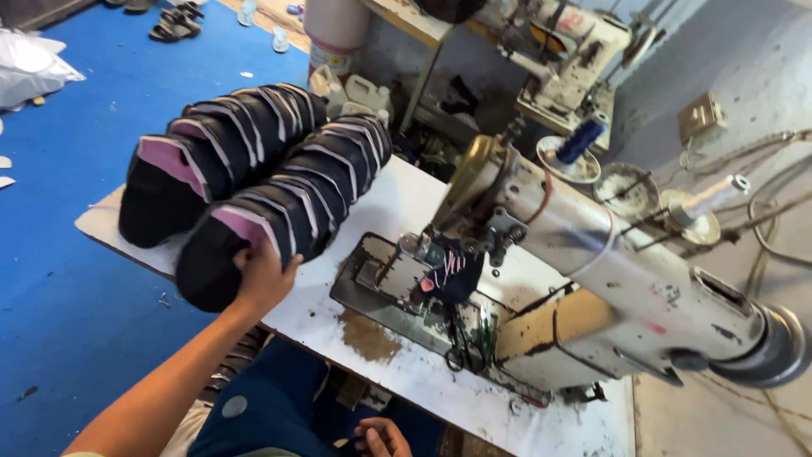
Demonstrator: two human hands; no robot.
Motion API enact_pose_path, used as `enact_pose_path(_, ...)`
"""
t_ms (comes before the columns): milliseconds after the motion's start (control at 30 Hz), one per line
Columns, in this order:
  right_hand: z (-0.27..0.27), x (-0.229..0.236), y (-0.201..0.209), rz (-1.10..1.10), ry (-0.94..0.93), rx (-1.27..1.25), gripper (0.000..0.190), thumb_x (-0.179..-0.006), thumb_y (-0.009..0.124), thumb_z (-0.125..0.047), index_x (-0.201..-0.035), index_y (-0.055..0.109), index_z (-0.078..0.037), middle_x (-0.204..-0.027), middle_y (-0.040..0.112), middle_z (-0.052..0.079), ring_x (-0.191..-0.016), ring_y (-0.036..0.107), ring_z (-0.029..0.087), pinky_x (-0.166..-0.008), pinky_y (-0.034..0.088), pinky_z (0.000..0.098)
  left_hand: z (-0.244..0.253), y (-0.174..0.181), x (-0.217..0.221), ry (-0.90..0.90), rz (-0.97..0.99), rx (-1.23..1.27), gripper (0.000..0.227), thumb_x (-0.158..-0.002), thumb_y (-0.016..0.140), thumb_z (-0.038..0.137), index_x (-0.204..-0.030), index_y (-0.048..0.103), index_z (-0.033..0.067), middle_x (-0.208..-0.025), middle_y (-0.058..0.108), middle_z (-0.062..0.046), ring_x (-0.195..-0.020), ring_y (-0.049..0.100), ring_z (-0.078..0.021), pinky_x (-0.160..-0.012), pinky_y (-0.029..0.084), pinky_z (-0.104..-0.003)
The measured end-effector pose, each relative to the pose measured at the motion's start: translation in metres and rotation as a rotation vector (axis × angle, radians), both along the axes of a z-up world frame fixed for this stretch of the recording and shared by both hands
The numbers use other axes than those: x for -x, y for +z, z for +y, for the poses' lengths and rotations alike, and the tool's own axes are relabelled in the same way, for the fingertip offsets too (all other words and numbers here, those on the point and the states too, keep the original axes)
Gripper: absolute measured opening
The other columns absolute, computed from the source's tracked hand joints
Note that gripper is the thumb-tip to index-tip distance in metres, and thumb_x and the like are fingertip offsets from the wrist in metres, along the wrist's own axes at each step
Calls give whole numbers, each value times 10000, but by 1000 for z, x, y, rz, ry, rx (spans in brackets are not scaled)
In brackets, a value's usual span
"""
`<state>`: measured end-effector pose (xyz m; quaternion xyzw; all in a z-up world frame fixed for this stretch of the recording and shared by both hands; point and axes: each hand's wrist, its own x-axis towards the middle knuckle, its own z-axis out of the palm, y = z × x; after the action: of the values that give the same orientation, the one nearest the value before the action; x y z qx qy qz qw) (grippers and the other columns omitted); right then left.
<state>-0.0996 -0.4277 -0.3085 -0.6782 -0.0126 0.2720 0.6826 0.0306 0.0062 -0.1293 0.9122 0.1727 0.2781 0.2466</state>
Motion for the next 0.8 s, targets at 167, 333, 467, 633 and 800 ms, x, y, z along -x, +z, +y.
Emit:
enact_pose_path(167,14,6,45,139,20,4,397,-927,709,-348,-1219,671,-81,-1103,770,72,-941,726,159,-812,565,331,-35,81,56,163,-124,-36,842,-806,846,354,-1330,395,-126,-1233,581,-328,-1143,569,-447,-922,384,-539)
enact_pose_path(333,44,7,149,230,5,-212,531,-944,554,-489,-1359,576,-158,-1216,727,56,-1034,711,167,-859,576,324,-104,181,145,-410,-112,1319,585,-850,779,132,-1360,519,14,-1207,677,-74,-977,623,-164,-826,521,-342)
enact_pose_path(467,41,-2,160,270,-51,-584,574,-1002,567,-443,-1502,513,-166,-1244,653,51,-1047,651,173,-868,527,326,-126,132,154,-483,38,1833,689,-751,775,92,-1388,514,71,-1230,691,-72,-1092,667,-182,-937,545,-383)
enact_pose_path(633,39,-32,178,-53,-339,-213,449,-944,705,-129,-1361,568,-33,-1235,663,95,-1134,619,175,-1009,484,321,-136,56,159,184,523,1424,699,-854,787,148,-1455,433,103,-1357,602,-93,-1170,612,-198,-967,505,-402)
enact_pose_path(800,32,-29,193,-115,-347,-117,369,-986,641,-150,-1332,582,-38,-1241,665,72,-1147,604,158,-1026,457,307,-158,103,145,-241,4,433,611,-905,722,228,-1405,439,23,-1284,575,-191,-1136,618,-278,-977,504,-393)
